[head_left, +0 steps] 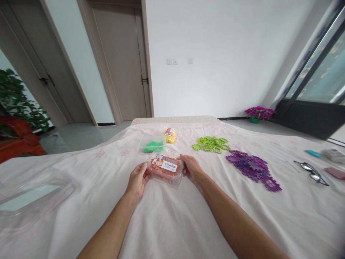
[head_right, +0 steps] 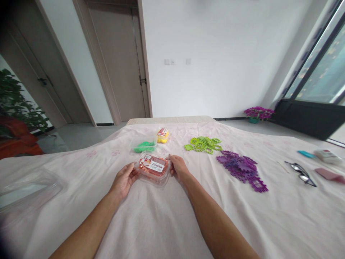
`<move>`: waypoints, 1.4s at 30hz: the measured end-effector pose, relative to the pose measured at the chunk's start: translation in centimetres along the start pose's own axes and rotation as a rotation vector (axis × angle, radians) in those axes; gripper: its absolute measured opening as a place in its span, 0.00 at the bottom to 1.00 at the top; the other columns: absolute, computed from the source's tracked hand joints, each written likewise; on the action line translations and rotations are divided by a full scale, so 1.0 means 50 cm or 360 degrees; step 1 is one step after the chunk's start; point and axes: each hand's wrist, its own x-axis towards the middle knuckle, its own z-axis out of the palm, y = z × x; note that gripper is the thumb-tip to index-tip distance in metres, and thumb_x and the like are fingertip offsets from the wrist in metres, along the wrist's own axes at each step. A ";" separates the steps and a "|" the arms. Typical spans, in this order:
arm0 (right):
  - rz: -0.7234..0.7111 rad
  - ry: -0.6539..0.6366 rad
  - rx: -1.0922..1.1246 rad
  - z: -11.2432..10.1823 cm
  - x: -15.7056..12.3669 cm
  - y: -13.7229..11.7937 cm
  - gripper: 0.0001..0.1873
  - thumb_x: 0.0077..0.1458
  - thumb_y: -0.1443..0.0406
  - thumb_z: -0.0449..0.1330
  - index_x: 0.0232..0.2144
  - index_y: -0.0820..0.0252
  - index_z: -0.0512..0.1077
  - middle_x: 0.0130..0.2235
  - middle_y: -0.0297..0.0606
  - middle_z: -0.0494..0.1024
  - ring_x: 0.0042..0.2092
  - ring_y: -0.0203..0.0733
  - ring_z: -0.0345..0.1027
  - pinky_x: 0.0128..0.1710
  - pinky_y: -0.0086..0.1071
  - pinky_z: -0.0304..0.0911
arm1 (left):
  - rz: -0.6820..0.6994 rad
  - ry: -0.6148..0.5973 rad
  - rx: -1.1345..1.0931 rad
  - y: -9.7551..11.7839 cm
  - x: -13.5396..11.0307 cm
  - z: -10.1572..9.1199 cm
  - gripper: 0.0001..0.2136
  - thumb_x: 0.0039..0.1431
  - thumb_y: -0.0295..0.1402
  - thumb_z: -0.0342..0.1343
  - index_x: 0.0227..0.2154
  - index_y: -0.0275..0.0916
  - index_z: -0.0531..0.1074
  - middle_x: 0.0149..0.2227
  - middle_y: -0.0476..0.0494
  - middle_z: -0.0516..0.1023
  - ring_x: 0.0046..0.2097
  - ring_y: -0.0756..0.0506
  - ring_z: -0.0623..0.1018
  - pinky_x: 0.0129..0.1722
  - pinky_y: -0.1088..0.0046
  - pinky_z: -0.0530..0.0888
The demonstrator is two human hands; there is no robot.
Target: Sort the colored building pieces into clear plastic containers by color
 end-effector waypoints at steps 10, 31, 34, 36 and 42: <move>-0.0161 0.0170 -0.0282 0.011 -0.006 -0.009 0.17 0.54 0.51 0.59 0.25 0.58 0.68 0.14 0.25 0.63 0.15 0.30 0.53 0.13 0.24 0.49 | -0.0031 0.0073 0.0081 0.001 0.009 0.007 0.12 0.52 0.33 0.68 0.34 0.36 0.71 0.25 0.52 0.75 0.26 0.53 0.76 0.31 0.75 0.79; -0.0052 -0.0441 0.0080 0.060 -0.071 -0.025 0.23 0.55 0.45 0.61 0.41 0.56 0.73 0.33 0.35 0.76 0.28 0.36 0.68 0.24 0.27 0.65 | 0.0186 -0.0288 0.0227 -0.002 -0.035 0.045 0.36 0.49 0.38 0.69 0.62 0.44 0.65 0.58 0.40 0.76 0.56 0.40 0.77 0.56 0.63 0.73; -0.0084 -0.0494 -0.0008 0.058 -0.065 -0.020 0.29 0.56 0.40 0.57 0.40 0.60 0.75 0.27 0.34 0.75 0.23 0.35 0.64 0.20 0.26 0.59 | 0.0191 -0.0314 0.0247 -0.004 -0.042 0.047 0.34 0.48 0.39 0.69 0.60 0.43 0.68 0.56 0.40 0.78 0.54 0.39 0.78 0.55 0.63 0.74; -0.0098 -0.0484 -0.0065 0.058 -0.064 -0.016 0.31 0.56 0.40 0.57 0.37 0.62 0.76 0.25 0.35 0.75 0.22 0.35 0.64 0.20 0.27 0.60 | 0.0203 -0.0339 0.0249 -0.008 -0.044 0.048 0.33 0.49 0.39 0.69 0.59 0.42 0.69 0.56 0.40 0.77 0.56 0.39 0.77 0.56 0.64 0.73; -0.0134 -0.0391 0.0138 0.069 -0.064 -0.017 0.25 0.55 0.44 0.60 0.33 0.60 0.77 0.28 0.39 0.80 0.32 0.47 0.75 0.33 0.36 0.70 | 0.0158 -0.0305 0.0228 -0.024 -0.029 0.043 0.31 0.54 0.43 0.67 0.60 0.43 0.67 0.58 0.37 0.75 0.56 0.39 0.77 0.53 0.64 0.75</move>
